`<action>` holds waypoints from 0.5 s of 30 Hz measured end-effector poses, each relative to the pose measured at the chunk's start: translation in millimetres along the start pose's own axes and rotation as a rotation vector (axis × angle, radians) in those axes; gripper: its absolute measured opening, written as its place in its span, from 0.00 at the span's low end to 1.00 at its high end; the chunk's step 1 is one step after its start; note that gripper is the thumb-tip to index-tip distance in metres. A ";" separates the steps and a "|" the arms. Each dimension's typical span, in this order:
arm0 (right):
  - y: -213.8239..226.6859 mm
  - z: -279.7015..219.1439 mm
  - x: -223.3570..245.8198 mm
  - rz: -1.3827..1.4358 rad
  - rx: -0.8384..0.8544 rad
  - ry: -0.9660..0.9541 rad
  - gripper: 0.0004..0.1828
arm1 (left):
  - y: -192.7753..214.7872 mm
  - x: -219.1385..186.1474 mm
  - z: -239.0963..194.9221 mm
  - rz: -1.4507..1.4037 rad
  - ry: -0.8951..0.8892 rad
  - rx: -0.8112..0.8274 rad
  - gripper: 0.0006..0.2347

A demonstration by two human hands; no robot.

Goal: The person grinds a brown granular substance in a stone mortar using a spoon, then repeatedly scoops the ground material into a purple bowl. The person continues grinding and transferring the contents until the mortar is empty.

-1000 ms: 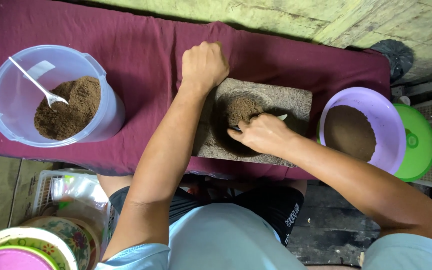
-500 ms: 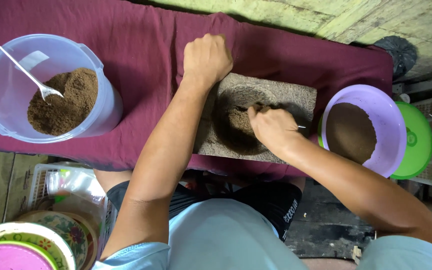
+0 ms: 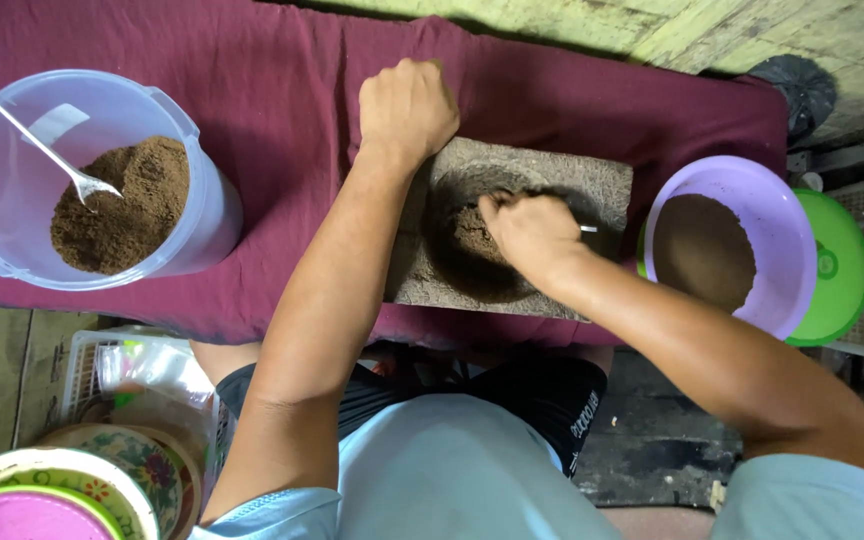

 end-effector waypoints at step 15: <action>16.0 4.4 -11.7 -0.027 0.317 0.048 0.42 | 0.1 -10.0 -2.0 -0.016 -0.002 0.069 0.09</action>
Point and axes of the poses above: each hand's wrist, its own z-axis towards the middle knuckle, its own y-axis out of the back of the hand, x = y × z, the point moved 1 cm from there along z, towards the middle knuckle, and after that the axes turned 3 degrees about -z, right-handed, at the moved point
